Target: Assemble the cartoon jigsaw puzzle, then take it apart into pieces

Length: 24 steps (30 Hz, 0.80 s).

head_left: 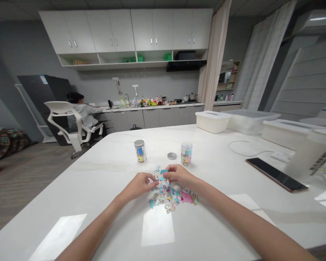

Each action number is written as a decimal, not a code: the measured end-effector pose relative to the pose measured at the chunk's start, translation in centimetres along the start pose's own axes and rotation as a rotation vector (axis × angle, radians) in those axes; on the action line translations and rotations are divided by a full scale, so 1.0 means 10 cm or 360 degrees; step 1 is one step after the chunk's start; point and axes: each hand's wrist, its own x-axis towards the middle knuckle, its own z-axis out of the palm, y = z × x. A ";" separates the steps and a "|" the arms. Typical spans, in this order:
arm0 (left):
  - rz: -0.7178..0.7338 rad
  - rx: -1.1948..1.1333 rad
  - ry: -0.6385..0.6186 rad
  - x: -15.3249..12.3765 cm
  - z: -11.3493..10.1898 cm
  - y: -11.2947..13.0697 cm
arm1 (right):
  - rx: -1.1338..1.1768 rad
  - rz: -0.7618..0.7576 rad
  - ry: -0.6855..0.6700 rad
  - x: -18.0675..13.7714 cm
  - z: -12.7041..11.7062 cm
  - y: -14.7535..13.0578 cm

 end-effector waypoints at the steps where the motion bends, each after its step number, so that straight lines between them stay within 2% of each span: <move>1: 0.0003 -0.0068 -0.0030 0.01 0.04 0.00 | 0.0005 -0.0010 -0.0003 0.00 0.03 0.02; 5: -0.0004 -0.0297 -0.0138 0.04 0.22 0.01 | 0.0048 -0.0032 -0.0018 0.00 0.12 0.07; 8: -0.0044 -0.0421 -0.0076 0.07 0.27 0.00 | 0.0104 -0.0083 0.0049 0.00 0.14 0.06; 12: -0.0071 -0.0532 -0.0054 0.09 0.19 -0.01 | 0.0167 -0.0114 0.0181 0.00 0.14 0.07; 17: -0.0161 -0.0559 -0.0165 0.10 0.10 -0.03 | 0.0246 -0.0165 0.0299 -0.02 0.22 0.12; 22: -0.0217 -0.0556 -0.0314 0.06 -0.02 -0.04 | 0.0242 -0.0115 0.0361 -0.09 0.34 0.09; 24: -0.0177 -0.0466 -0.0293 0.03 -0.07 -0.01 | 0.0328 -0.0065 0.0372 -0.10 0.36 0.09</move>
